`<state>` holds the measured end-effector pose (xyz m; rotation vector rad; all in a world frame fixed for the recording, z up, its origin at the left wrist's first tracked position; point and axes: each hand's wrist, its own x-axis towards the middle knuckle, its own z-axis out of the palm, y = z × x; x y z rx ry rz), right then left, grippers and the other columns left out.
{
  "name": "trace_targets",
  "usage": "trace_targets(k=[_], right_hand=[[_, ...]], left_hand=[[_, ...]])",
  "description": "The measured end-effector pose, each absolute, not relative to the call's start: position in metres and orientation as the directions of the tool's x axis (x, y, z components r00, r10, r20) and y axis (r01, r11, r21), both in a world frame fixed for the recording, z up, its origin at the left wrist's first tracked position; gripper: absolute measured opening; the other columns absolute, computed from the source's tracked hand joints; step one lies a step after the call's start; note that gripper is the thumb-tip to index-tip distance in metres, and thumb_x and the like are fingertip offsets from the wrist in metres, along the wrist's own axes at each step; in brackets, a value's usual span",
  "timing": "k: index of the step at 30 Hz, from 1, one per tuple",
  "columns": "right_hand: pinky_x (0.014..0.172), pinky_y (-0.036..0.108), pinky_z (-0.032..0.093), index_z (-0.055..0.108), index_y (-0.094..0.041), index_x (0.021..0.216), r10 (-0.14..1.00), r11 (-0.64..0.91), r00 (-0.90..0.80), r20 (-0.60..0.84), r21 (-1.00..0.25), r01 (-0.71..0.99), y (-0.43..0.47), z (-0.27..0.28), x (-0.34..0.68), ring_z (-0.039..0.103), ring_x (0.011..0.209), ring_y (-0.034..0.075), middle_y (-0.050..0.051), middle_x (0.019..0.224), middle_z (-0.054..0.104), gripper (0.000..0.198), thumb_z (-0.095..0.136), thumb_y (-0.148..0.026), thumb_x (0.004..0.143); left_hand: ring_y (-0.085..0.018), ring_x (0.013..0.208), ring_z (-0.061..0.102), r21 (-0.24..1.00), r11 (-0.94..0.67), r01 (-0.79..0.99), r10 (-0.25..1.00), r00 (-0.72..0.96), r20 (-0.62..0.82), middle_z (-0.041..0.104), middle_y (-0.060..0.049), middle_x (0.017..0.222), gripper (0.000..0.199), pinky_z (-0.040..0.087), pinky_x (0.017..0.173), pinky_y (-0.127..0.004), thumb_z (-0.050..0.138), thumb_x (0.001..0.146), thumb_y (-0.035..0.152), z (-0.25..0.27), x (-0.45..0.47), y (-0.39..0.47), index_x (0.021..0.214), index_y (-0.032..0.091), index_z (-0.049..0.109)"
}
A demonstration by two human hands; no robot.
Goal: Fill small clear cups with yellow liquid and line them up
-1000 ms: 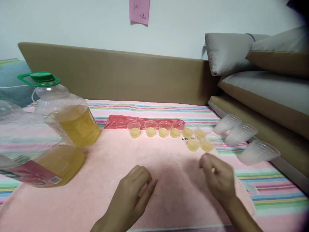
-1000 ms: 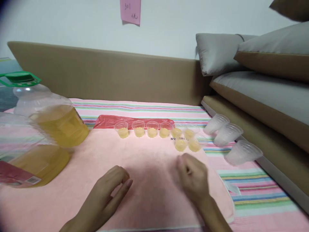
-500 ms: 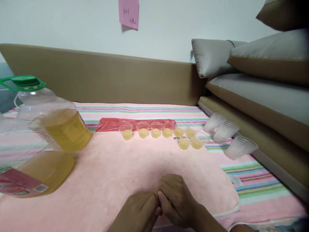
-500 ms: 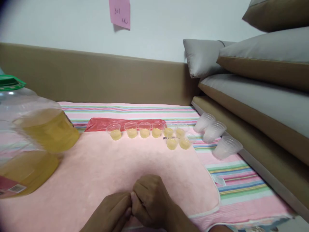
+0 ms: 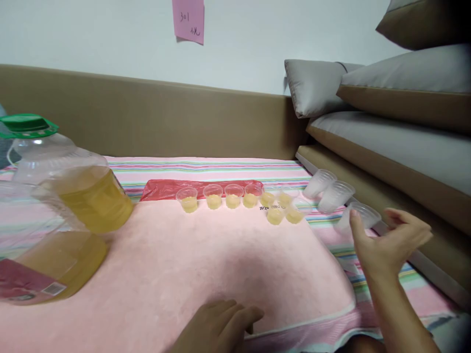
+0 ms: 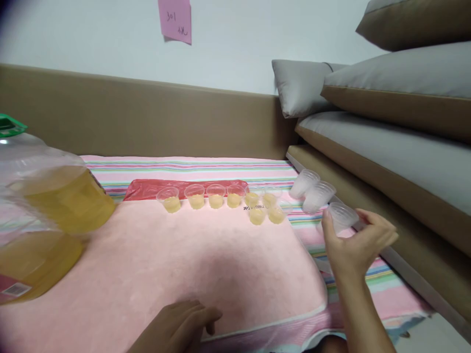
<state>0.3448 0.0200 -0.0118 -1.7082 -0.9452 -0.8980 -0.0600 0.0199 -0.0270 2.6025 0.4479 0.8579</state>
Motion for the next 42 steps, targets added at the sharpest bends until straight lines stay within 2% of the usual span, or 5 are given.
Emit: trace_targets(k=[3, 8, 20, 29, 42], right_hand=[[0.105, 0.061, 0.036, 0.048, -0.013, 0.130, 0.186, -0.405, 0.508, 0.841, -0.405, 0.820, 0.014, -0.034, 0.378, 0.047, 0.122, 0.050, 0.031, 0.130, 0.051, 0.103, 0.070, -0.095, 0.070], [0.105, 0.064, 0.035, 0.038, -0.011, 0.144, 0.313, -0.418, 0.722, 0.617, -0.594, 0.688, 0.009, -0.062, 0.400, 0.042, 0.127, 0.055, 0.032, 0.135, 0.047, 0.129, 0.074, -0.096, 0.054], [0.094, 0.060, 0.041, 0.034, -0.021, 0.131, 0.365, -0.386, 0.809, 0.462, -0.715, 0.582, 0.015, -0.073, 0.411, 0.047, 0.122, 0.053, 0.024, 0.115, 0.058, 0.102, 0.089, -0.069, 0.060], [0.096, 0.057, 0.045, 0.034, -0.021, 0.128, 0.261, -0.310, 0.804, 0.534, -0.743, 0.594, 0.026, -0.077, 0.418, 0.059, 0.111, 0.045, 0.022, 0.114, 0.059, 0.105, 0.084, -0.074, 0.052], [0.099, 0.058, 0.045, 0.039, -0.020, 0.129, 0.244, -0.312, 0.794, 0.557, -0.730, 0.608, 0.026, -0.074, 0.416, 0.060, 0.110, 0.045, 0.023, 0.114, 0.060, 0.102, 0.084, -0.072, 0.053]], left_hand=[[-0.016, 0.077, 0.076, 0.434, -0.883, 0.179, 0.403, 0.764, 0.505, 0.078, 0.001, 0.095, 0.029, 0.060, 0.067, -0.026, 0.036, 0.105, 0.014, -0.034, -0.058, 0.020, 0.129, 0.025, 0.047], [-0.017, 0.072, 0.074, 0.411, -0.887, 0.213, 0.423, 0.734, 0.532, 0.077, 0.001, 0.090, 0.032, 0.059, 0.060, -0.028, 0.040, 0.099, 0.008, -0.033, -0.053, 0.019, 0.125, 0.025, 0.050], [-0.017, 0.071, 0.074, 0.415, -0.887, 0.204, 0.422, 0.722, 0.548, 0.077, 0.000, 0.091, 0.032, 0.059, 0.059, -0.028, 0.043, 0.097, 0.007, -0.033, -0.053, 0.019, 0.124, 0.024, 0.050], [-0.017, 0.068, 0.073, 0.415, -0.887, 0.202, 0.424, 0.713, 0.558, 0.076, 0.001, 0.089, 0.028, 0.058, 0.059, -0.028, 0.042, 0.100, 0.010, -0.036, -0.052, 0.017, 0.123, 0.023, 0.050], [-0.016, 0.068, 0.073, 0.411, -0.886, 0.216, 0.426, 0.730, 0.535, 0.077, 0.001, 0.089, 0.027, 0.057, 0.058, -0.028, 0.041, 0.101, 0.011, -0.034, -0.051, 0.018, 0.122, 0.024, 0.050]])
